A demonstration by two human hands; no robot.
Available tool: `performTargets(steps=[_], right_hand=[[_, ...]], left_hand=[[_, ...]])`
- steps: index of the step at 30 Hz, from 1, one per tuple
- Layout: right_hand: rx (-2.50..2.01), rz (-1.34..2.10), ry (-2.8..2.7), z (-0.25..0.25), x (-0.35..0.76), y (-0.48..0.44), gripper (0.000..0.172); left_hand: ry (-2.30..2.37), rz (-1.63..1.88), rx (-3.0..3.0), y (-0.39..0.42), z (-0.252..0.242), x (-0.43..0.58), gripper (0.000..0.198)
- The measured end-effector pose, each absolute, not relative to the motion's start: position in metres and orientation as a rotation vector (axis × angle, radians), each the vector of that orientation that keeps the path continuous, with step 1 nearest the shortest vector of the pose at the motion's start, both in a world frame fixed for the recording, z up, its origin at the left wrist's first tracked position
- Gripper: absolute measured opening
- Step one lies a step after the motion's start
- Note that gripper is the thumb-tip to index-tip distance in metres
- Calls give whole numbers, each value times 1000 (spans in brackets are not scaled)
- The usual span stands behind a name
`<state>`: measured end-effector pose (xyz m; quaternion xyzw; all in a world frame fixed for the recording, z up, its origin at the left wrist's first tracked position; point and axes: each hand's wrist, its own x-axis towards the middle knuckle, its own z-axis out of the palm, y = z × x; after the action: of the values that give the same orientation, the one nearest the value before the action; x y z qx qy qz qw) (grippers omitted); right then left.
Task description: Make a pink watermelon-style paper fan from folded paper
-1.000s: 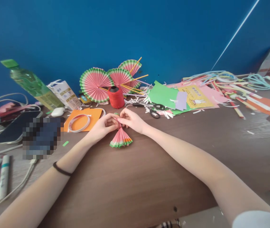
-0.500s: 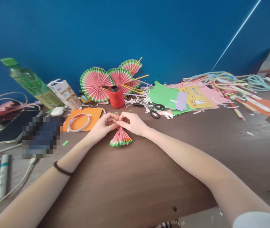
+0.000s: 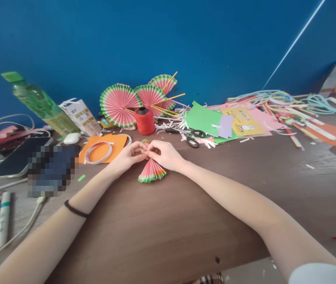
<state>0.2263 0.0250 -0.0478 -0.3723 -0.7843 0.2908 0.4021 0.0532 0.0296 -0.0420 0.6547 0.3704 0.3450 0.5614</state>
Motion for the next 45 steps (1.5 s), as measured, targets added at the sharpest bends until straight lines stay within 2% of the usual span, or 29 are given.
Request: performTargets(steps=[14,22,29,34,45], right_hand=[[-645,516,-2057,-50,227,23,8],[-774,828,-1918,-49,230,28,4],[-763,755,-1984,-53,230,31,6],[-812,853,-1927,-50,228,30,7],[-880,1071,-1828,-49,227,33,6]], left_hand=[[965,834,1428,27,-33,52,21],[948,954,1415,27,-37,54,22],[972,1047,1567,24,-40,59,19],[1061,1114,1725,21,-42,61,14],[1271,1093,1980,15,-41,64,25]])
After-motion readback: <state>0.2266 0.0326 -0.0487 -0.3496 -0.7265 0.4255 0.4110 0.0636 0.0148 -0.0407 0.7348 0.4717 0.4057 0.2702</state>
